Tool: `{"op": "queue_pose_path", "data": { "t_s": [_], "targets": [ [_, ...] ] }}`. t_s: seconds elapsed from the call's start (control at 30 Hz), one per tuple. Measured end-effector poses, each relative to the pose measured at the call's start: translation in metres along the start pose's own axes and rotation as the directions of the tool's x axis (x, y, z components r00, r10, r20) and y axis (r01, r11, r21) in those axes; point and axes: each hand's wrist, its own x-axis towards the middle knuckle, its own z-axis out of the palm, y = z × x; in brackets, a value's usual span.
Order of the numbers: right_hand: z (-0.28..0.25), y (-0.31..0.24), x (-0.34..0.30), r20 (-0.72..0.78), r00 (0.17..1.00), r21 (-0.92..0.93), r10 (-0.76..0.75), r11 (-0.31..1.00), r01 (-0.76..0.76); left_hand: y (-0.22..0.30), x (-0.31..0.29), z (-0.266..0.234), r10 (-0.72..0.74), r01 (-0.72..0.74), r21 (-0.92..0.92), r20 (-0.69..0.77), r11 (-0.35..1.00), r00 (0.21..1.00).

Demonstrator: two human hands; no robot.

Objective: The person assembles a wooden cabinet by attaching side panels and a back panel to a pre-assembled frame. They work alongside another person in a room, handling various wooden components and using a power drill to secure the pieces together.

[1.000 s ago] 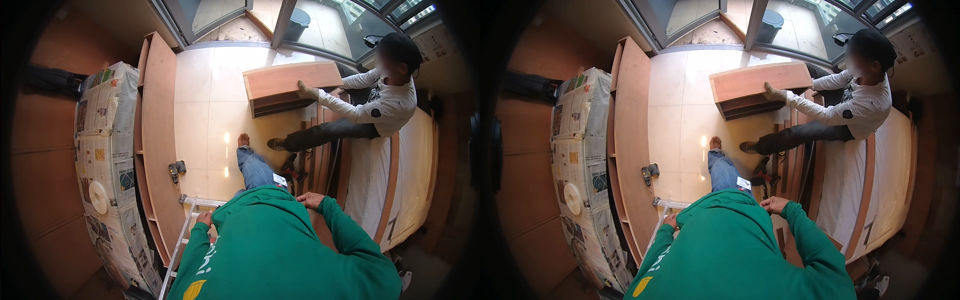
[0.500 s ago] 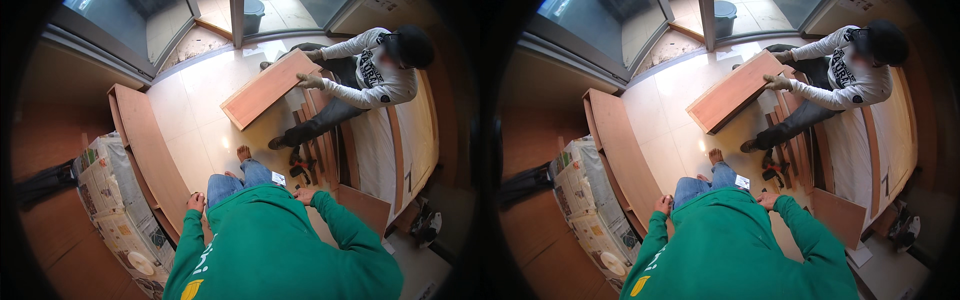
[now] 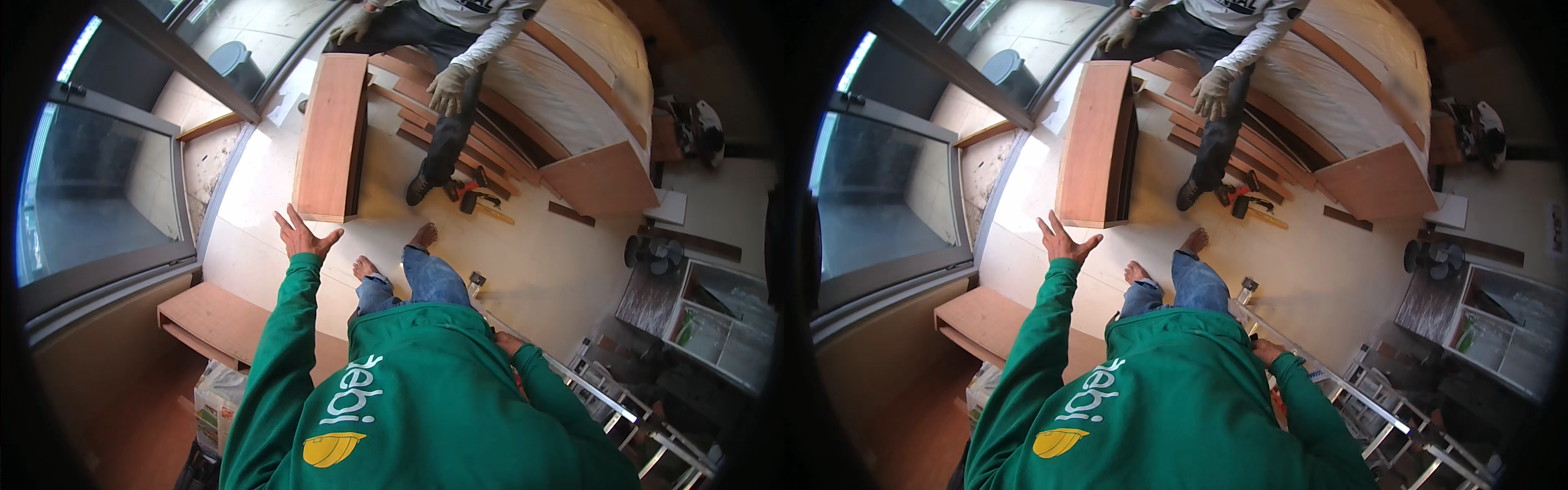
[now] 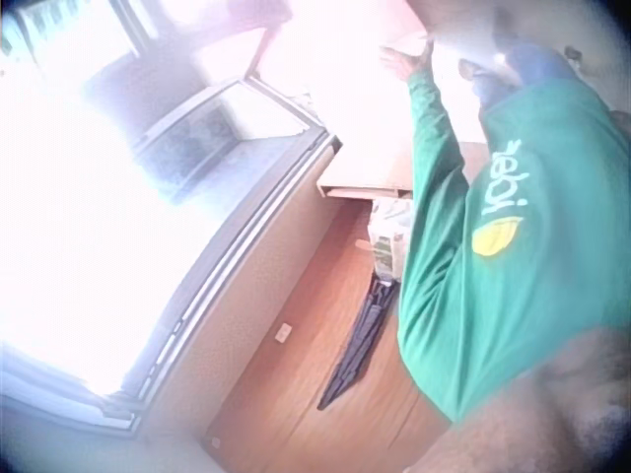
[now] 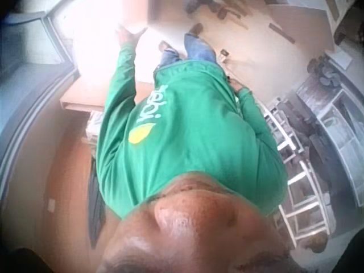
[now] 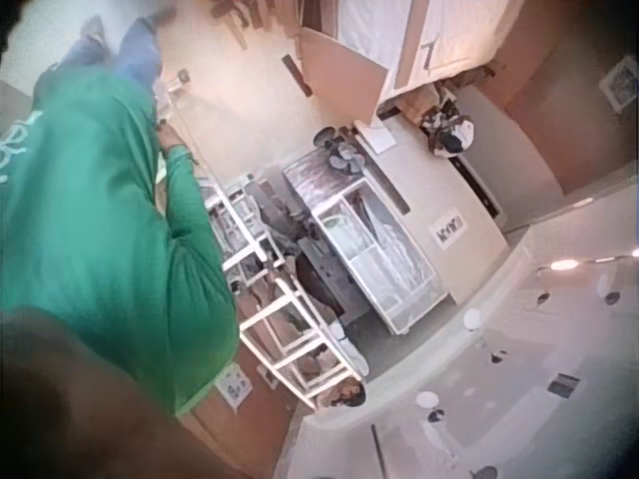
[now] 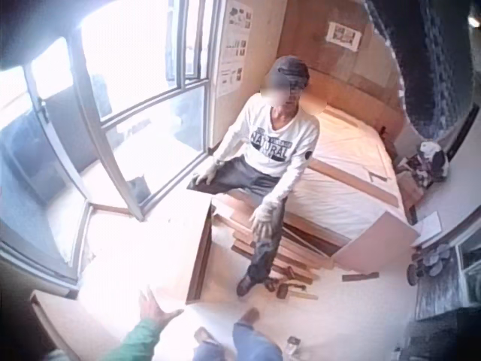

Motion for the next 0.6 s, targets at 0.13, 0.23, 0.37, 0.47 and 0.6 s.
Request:
{"op": "queue_pose_path", "data": {
  "t_s": [0.13,0.23,0.37,0.47,0.6],
  "targets": [
    [0.049,0.031,-0.004,-0.112,0.994,0.109,-0.017,0.994,0.030,0.046,0.042,0.016,-0.222,0.197,0.154,0.167,0.968,0.961],
    [0.055,0.015,-0.033,-0.173,0.980,0.374,-0.094,0.915,0.154,0.041,0.056,0.037,-0.282,0.211,0.337,0.176,0.917,0.943],
    [0.065,0.057,-0.022,-0.277,0.952,0.595,-0.130,0.755,0.276,0.050,0.048,0.037,-0.249,0.175,0.390,0.149,0.904,0.957],
    [0.040,0.096,-0.018,-0.272,0.925,0.461,-0.265,0.808,0.367,0.050,0.053,0.040,-0.261,0.191,0.370,0.150,0.909,0.954],
    [0.002,0.116,-0.009,-0.200,0.941,0.292,-0.272,0.900,0.323,0.052,0.072,0.063,-0.449,0.355,0.439,0.128,0.825,0.884]
  ]
}}
